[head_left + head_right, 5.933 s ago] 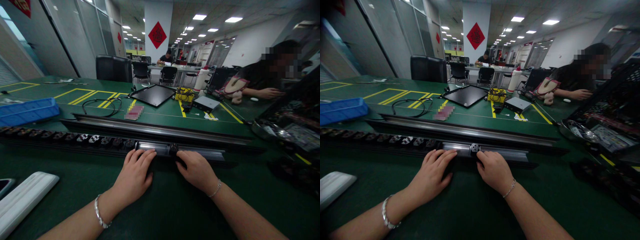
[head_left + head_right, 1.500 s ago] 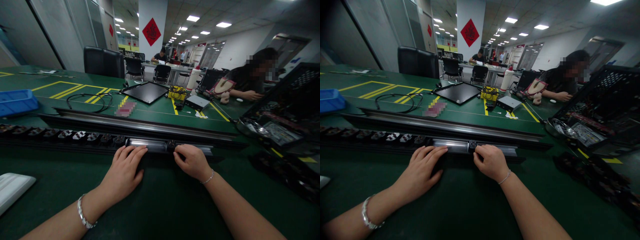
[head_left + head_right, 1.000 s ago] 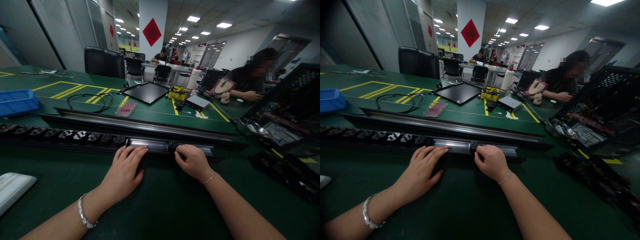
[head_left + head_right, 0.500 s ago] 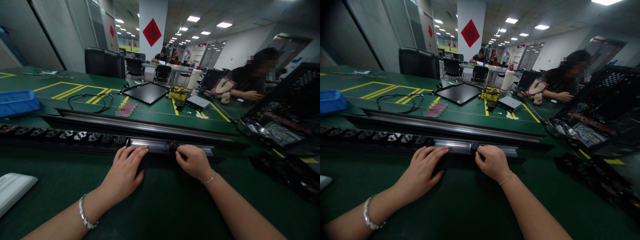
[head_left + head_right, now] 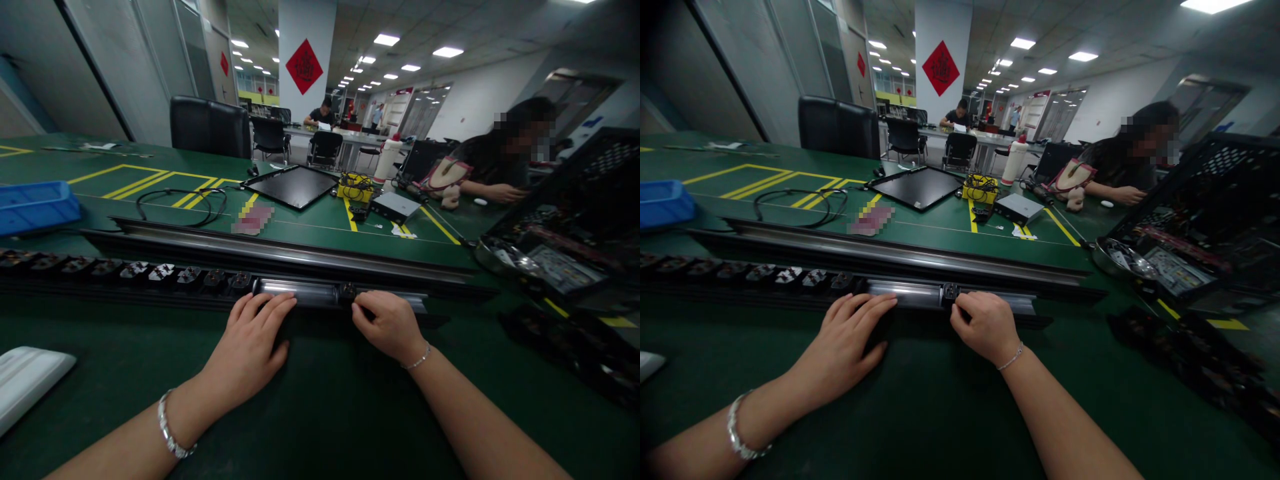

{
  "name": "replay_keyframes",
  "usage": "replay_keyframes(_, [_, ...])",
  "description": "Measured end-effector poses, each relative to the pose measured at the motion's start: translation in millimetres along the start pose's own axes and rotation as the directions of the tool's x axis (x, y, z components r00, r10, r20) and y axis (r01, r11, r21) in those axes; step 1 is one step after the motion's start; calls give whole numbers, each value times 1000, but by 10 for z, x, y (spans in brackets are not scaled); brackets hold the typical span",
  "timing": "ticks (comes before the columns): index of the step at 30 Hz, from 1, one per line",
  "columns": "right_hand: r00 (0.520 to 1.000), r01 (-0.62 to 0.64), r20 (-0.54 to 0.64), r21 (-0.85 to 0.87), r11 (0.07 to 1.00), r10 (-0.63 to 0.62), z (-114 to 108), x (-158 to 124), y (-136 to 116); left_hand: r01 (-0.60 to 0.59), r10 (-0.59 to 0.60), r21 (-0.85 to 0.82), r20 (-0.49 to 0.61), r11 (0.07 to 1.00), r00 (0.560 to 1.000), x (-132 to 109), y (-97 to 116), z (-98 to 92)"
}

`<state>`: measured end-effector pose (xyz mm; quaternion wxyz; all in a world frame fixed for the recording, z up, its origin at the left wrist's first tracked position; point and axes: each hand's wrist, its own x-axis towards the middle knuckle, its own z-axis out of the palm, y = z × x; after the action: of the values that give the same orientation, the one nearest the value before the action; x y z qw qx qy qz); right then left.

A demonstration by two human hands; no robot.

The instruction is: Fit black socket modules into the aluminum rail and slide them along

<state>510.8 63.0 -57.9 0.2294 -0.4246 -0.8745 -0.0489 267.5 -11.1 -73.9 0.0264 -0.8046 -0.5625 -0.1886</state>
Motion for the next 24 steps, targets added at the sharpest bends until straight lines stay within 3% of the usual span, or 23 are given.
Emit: replay_keyframes(24, [999,-17,-27,-9,1000,16,-10,2,21,-6,6,-4,-18,1000,1000,4,-2,5])
